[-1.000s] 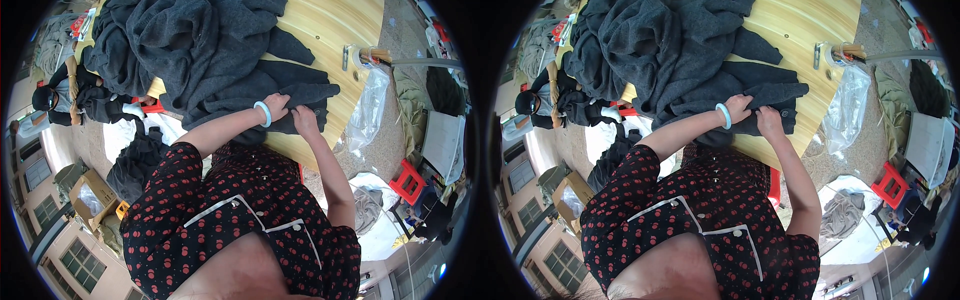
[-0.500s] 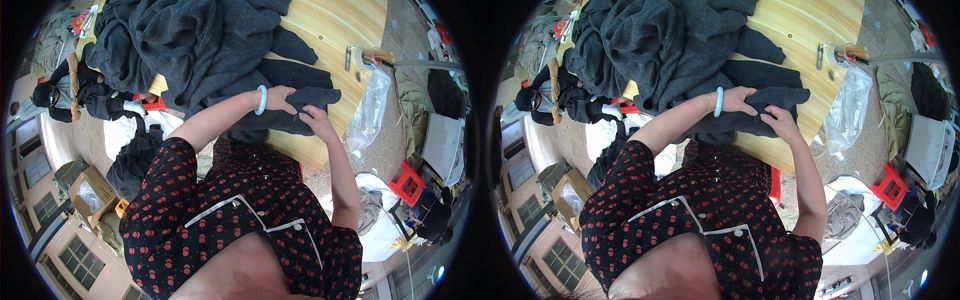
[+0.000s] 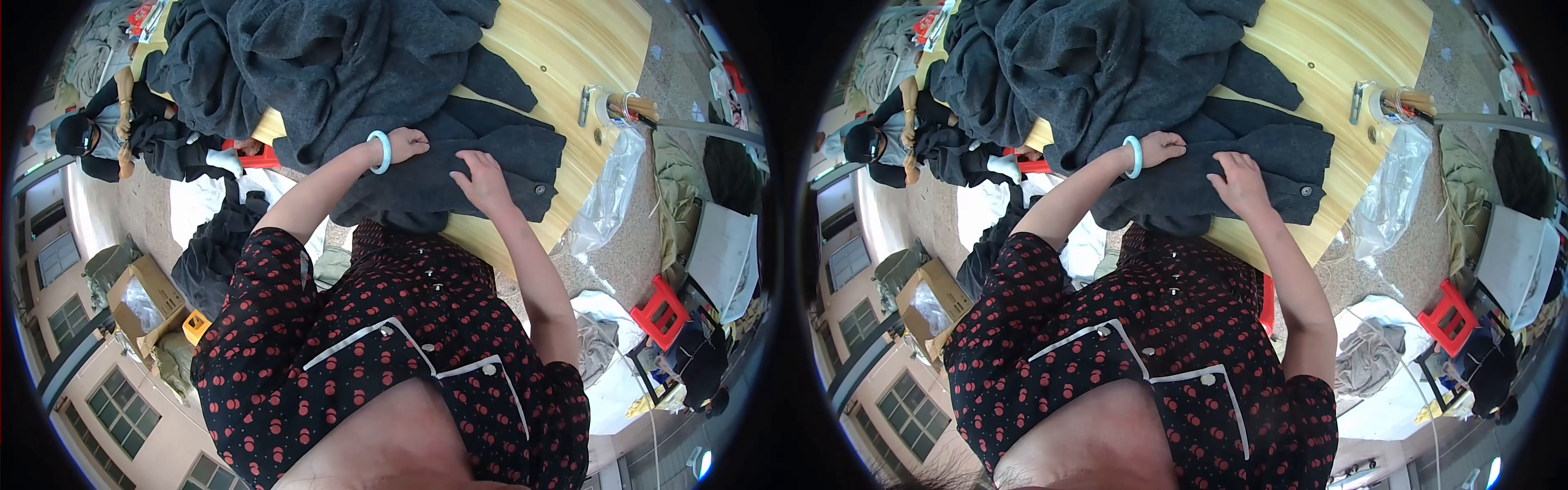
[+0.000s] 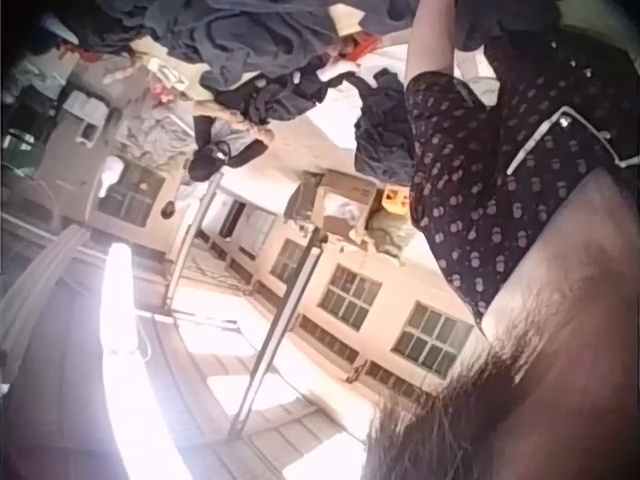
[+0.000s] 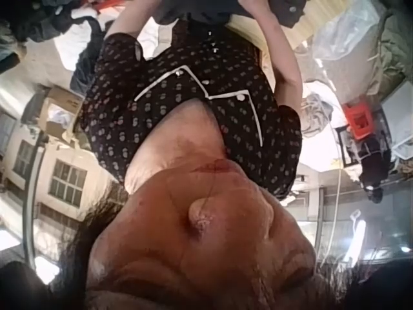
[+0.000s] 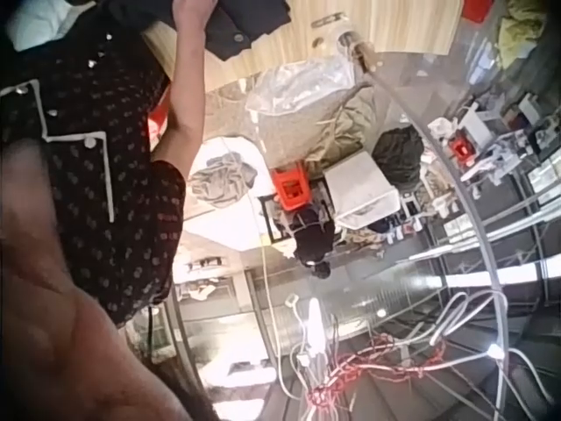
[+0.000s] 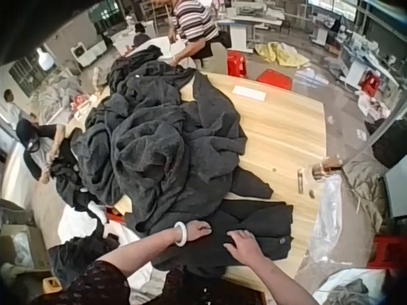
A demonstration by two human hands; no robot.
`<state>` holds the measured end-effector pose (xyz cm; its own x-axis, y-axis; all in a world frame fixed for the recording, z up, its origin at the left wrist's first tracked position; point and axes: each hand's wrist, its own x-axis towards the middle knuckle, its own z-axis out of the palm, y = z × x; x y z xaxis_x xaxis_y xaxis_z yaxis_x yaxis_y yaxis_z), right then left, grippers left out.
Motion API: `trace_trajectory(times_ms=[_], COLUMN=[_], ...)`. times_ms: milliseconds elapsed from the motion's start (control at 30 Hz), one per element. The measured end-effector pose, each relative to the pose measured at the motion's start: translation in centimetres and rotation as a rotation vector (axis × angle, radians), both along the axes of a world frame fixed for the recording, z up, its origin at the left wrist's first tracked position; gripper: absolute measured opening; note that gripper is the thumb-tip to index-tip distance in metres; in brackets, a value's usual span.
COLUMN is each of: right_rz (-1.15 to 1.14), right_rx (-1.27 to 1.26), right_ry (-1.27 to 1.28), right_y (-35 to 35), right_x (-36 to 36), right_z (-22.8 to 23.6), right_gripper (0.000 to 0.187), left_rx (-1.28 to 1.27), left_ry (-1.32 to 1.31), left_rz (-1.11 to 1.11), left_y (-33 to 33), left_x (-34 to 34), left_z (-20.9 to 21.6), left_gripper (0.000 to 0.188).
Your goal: Folding and stacking dark-colored garments on a table in a factory setting.
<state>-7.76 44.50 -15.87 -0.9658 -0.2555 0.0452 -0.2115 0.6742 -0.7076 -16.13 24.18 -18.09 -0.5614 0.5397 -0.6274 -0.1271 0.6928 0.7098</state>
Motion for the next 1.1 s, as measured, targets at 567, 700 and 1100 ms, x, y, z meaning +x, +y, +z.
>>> trace_trajectory(times_ms=[567, 700, 1100], right_rz=[-0.072, 0.000, 0.100], right_rx=[-0.120, -0.126, 0.084], right_ry=[-0.588, -0.288, -0.052], right_y=[-2.0, -2.7, -3.3], right_x=[1.8, 2.1, 2.1], right_z=[1.6, 1.7, 0.9], right_gripper=[0.026, 0.016, 0.013], left_rx=[-0.172, -0.149, -0.029], left_ry=[0.181, 0.140, -0.014], left_rz=[-0.254, -0.164, 0.028], left_y=[1.7, 1.1, 1.1], left_x=[1.1, 1.4, 1.7], left_z=[1.6, 1.3, 1.9], left_gripper=[0.046, 0.041, 0.038])
